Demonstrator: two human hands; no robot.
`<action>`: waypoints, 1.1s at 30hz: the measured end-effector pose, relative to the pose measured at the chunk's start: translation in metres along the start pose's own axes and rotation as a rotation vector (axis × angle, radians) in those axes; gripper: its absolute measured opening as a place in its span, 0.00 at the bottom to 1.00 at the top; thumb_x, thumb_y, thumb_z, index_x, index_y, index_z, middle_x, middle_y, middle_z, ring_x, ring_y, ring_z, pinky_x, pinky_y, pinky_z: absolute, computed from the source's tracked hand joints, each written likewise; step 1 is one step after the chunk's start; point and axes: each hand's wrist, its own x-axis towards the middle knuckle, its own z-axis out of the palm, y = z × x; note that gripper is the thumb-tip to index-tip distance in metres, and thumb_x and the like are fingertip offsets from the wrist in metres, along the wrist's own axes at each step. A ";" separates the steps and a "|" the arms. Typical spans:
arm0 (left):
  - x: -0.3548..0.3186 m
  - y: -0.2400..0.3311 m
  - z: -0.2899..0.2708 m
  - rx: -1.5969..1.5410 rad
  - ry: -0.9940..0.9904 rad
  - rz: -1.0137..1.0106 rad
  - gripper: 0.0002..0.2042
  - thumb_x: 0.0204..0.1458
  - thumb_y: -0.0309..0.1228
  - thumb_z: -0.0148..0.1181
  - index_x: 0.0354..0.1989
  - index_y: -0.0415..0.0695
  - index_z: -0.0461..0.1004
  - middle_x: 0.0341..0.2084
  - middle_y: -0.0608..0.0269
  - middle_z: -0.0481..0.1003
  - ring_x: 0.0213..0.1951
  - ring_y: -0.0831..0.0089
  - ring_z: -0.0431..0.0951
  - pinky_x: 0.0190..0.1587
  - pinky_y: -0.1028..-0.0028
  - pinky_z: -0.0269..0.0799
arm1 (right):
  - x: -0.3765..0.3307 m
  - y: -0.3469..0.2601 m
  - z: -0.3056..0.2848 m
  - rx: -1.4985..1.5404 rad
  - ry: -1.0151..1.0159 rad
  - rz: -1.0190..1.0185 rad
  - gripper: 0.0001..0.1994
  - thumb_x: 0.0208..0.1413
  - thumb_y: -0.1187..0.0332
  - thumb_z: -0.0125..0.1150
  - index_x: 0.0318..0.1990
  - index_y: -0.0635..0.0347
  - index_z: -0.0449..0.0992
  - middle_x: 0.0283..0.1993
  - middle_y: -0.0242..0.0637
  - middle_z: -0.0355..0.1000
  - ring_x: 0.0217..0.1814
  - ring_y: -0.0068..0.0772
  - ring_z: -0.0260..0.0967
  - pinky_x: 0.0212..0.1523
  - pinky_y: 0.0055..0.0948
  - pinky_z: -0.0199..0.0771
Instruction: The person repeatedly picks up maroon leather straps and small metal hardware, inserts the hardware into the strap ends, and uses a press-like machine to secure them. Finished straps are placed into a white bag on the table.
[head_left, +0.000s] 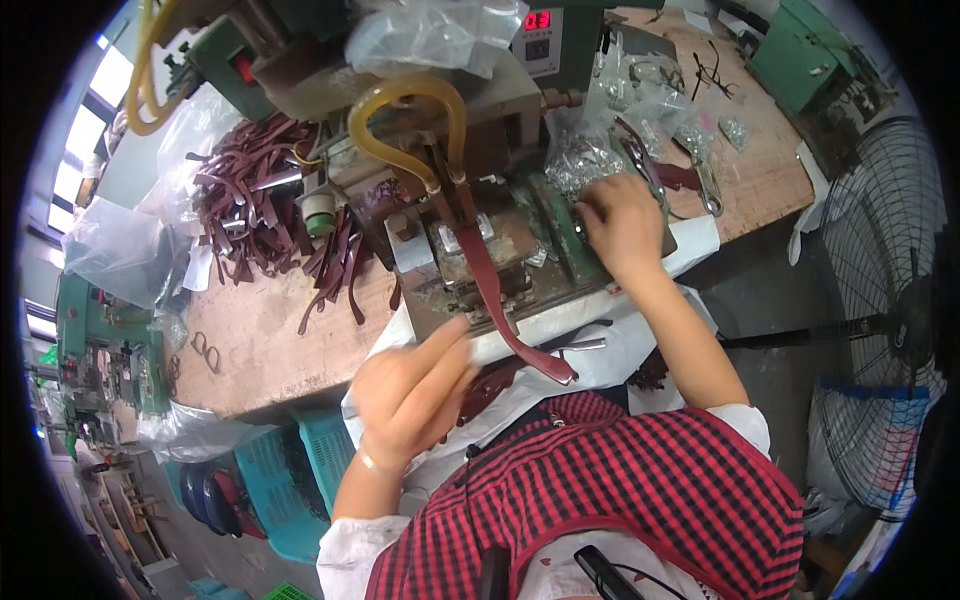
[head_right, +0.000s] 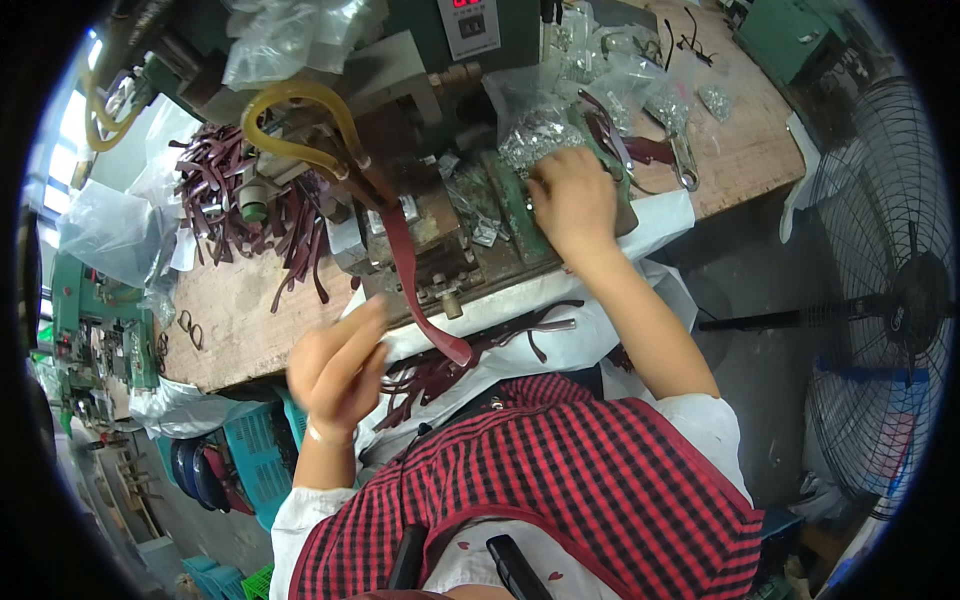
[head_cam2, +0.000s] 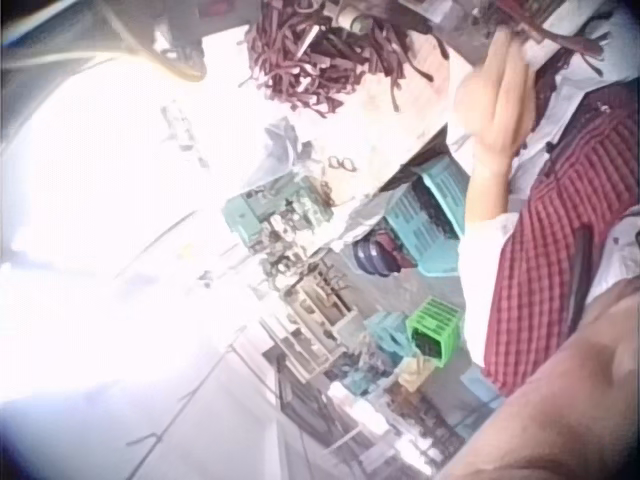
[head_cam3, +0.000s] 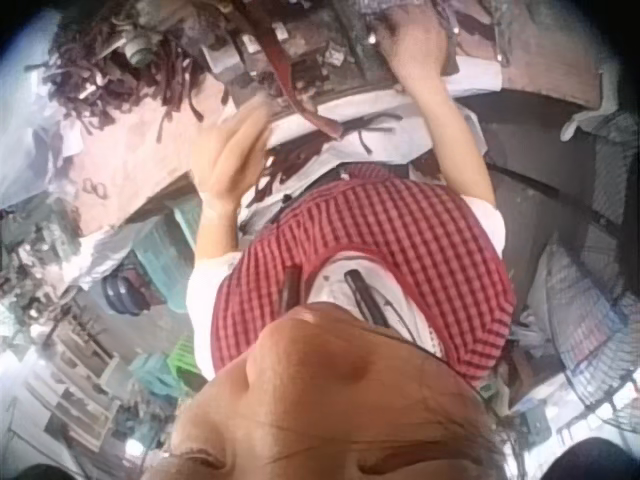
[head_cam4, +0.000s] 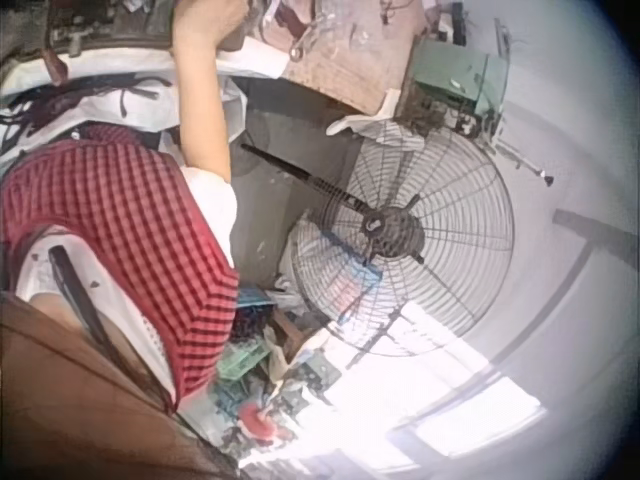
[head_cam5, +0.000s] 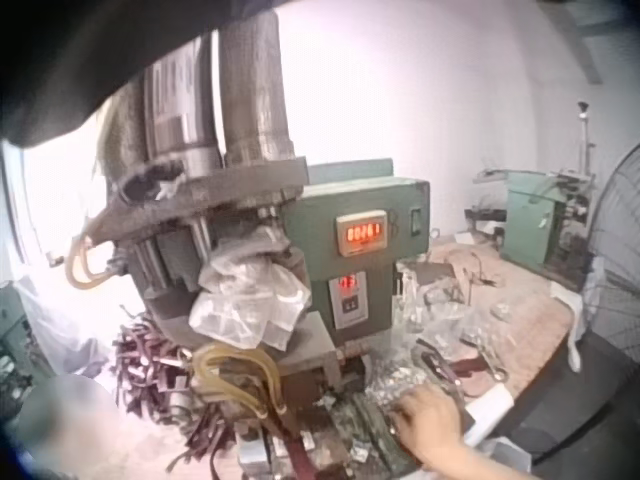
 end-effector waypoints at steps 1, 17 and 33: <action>-0.017 -0.003 -0.012 0.003 0.008 -0.023 0.11 0.49 0.22 0.68 0.42 0.38 0.80 0.39 0.48 0.82 0.29 0.66 0.81 0.31 0.70 0.76 | -0.005 0.003 -0.010 0.116 0.028 0.110 0.06 0.46 0.72 0.69 0.32 0.58 0.79 0.37 0.36 0.75 0.43 0.41 0.73 0.42 0.38 0.73; -0.065 -0.165 0.042 0.515 -0.278 -0.714 0.09 0.51 0.34 0.67 0.35 0.43 0.76 0.29 0.52 0.78 0.34 0.49 0.79 0.37 0.57 0.73 | -0.010 0.009 -0.002 0.480 0.137 0.501 0.10 0.52 0.72 0.67 0.43 0.61 0.82 0.37 0.40 0.80 0.38 0.32 0.77 0.41 0.30 0.73; -0.082 -0.150 -0.015 -0.489 0.160 -1.078 0.11 0.65 0.26 0.53 0.54 0.41 0.72 0.34 0.61 0.82 0.25 0.85 0.73 0.26 0.83 0.66 | 0.012 -0.059 -0.069 0.731 -0.100 0.155 0.08 0.51 0.75 0.65 0.40 0.62 0.84 0.39 0.41 0.80 0.46 0.36 0.76 0.51 0.32 0.72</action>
